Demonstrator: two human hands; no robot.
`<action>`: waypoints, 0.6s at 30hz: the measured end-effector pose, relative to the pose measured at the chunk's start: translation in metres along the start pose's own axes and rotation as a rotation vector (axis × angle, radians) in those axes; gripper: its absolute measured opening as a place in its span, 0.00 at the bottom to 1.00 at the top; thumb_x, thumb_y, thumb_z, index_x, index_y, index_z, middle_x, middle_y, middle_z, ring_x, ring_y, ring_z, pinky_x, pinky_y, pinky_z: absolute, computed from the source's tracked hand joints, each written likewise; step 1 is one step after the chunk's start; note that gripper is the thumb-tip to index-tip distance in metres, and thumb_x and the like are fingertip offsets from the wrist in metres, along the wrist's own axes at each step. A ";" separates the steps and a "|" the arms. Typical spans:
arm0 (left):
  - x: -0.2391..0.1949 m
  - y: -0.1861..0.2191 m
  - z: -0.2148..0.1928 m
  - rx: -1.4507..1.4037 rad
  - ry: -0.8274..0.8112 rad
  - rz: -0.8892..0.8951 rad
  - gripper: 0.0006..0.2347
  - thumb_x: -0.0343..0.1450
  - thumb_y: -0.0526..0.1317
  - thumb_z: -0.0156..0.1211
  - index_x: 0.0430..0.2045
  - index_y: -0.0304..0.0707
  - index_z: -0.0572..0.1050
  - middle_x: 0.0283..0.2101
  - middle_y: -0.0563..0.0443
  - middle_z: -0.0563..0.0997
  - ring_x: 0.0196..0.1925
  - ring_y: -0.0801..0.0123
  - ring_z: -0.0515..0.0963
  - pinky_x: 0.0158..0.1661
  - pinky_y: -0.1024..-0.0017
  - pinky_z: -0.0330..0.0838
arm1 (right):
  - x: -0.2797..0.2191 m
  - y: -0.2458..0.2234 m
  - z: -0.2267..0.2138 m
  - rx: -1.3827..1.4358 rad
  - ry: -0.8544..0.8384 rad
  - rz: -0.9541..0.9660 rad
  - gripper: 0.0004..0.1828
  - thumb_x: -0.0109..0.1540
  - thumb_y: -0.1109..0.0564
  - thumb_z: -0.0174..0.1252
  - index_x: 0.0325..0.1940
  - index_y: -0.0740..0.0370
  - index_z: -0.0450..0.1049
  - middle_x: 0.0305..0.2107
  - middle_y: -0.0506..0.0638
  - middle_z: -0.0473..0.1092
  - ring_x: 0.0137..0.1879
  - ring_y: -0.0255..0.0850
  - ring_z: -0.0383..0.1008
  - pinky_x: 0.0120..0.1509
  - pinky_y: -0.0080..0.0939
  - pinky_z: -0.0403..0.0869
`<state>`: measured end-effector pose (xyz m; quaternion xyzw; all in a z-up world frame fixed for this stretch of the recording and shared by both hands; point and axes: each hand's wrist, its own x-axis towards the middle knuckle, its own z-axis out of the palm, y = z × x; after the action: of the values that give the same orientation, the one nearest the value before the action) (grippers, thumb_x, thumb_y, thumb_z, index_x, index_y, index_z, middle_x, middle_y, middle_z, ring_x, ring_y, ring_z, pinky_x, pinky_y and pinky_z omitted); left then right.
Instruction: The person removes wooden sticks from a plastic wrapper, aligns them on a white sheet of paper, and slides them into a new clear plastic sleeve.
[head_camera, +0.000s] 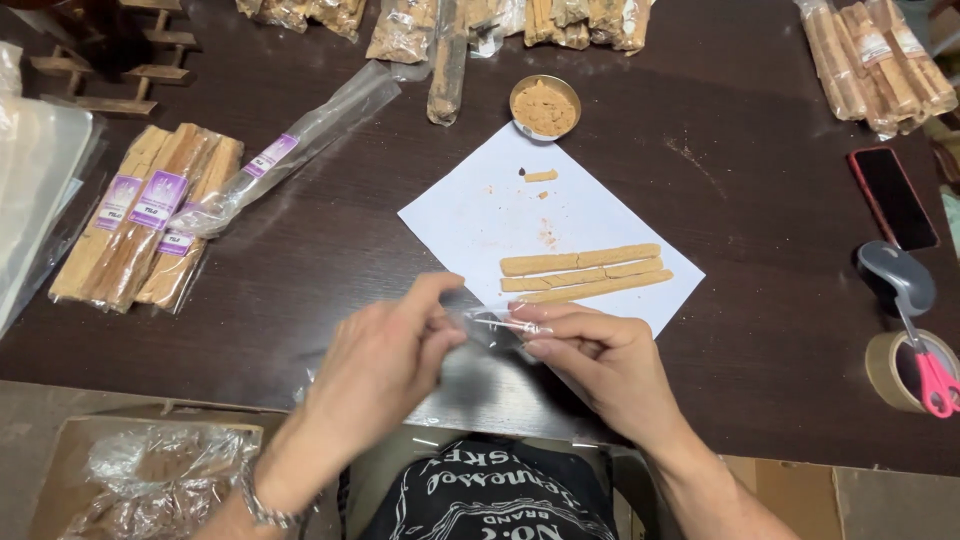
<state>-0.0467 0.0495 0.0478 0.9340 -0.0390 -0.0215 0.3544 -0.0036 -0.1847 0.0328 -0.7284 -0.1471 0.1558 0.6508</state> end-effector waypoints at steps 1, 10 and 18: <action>0.006 -0.004 -0.004 -0.019 -0.045 -0.029 0.17 0.70 0.42 0.64 0.53 0.52 0.71 0.35 0.61 0.89 0.37 0.56 0.86 0.42 0.53 0.73 | 0.002 0.002 -0.003 0.014 -0.006 0.000 0.09 0.58 0.67 0.64 0.41 0.66 0.84 0.48 0.60 0.82 0.59 0.45 0.82 0.64 0.38 0.79; 0.046 0.001 -0.030 -0.003 -0.305 -0.154 0.22 0.66 0.44 0.68 0.55 0.51 0.72 0.33 0.67 0.90 0.41 0.66 0.87 0.47 0.64 0.71 | 0.029 0.009 -0.012 -0.123 -0.113 0.040 0.07 0.59 0.62 0.66 0.41 0.60 0.85 0.49 0.58 0.82 0.58 0.39 0.82 0.58 0.30 0.76; 0.059 -0.005 -0.037 -0.170 -0.292 -0.132 0.21 0.67 0.31 0.63 0.56 0.30 0.74 0.28 0.43 0.88 0.34 0.59 0.89 0.45 0.62 0.79 | 0.050 -0.009 -0.041 -0.307 -0.154 -0.207 0.12 0.58 0.64 0.67 0.47 0.65 0.82 0.48 0.62 0.80 0.58 0.55 0.80 0.62 0.59 0.77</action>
<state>0.0149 0.0728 0.0713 0.8882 -0.0267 -0.1833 0.4204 0.0591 -0.2000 0.0444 -0.7861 -0.2926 0.1192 0.5312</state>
